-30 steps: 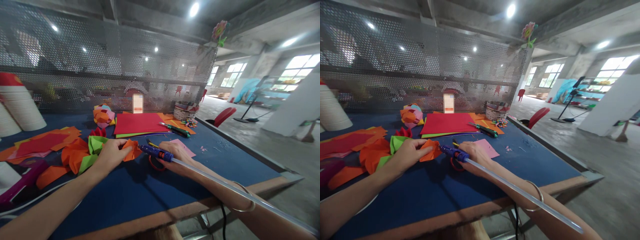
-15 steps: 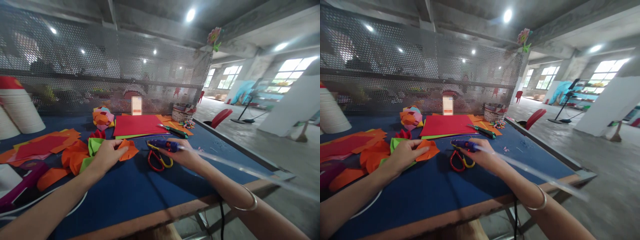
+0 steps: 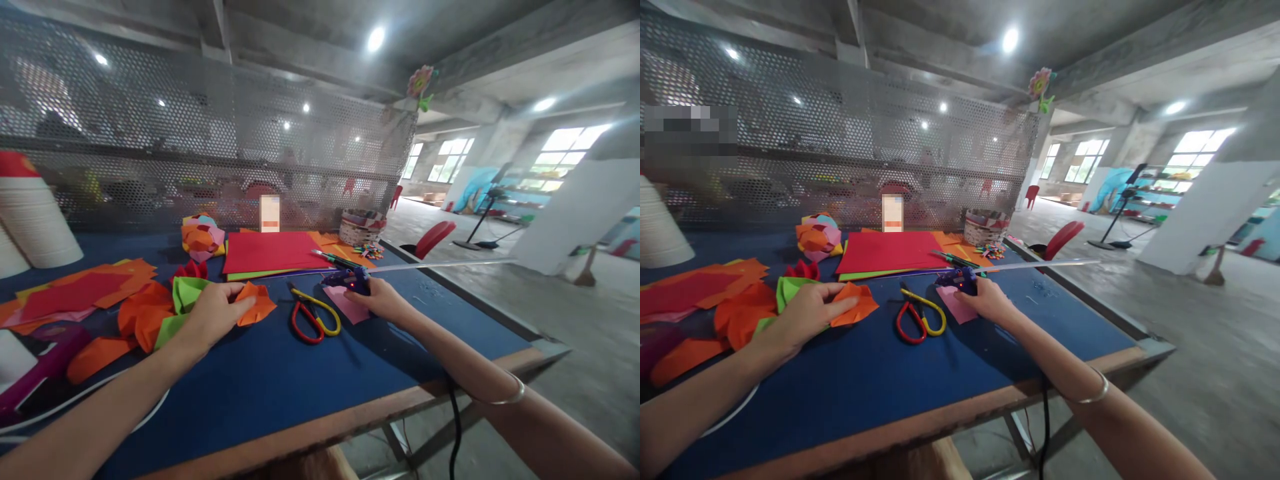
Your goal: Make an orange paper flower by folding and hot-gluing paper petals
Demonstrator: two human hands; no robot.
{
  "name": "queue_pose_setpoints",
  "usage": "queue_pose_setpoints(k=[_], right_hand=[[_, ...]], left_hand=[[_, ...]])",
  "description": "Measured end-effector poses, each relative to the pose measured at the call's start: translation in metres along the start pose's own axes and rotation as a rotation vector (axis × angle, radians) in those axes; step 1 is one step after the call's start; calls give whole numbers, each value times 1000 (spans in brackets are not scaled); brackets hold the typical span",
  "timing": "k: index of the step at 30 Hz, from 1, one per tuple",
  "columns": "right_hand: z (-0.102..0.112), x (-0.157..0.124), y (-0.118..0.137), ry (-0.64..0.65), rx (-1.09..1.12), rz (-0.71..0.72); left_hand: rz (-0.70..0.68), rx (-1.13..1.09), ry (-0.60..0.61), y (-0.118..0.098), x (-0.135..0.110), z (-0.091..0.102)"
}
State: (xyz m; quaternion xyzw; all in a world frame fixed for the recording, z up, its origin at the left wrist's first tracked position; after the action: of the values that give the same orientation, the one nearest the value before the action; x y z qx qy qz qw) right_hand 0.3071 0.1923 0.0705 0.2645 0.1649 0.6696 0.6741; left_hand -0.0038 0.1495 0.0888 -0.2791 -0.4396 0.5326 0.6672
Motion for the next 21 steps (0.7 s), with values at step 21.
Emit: queue_pose_setpoints(k=[21], right_hand=[[21,-32,-4,-145,-468,-14]], left_hand=[[-1,-38,34,7,2,-4]])
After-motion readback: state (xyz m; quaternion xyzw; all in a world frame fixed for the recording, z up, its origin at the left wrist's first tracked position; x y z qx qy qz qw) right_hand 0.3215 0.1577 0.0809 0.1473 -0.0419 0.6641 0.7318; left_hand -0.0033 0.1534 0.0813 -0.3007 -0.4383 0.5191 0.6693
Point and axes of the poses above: each hand's wrist, its own x-axis towards the middle knuckle, its own z-axis out of the back of the hand, y = z × x, the point moved 3 cm from there along x, towards the middle knuckle, and after that the axes turned 10 degrees about -z, right-handed, at the moved point
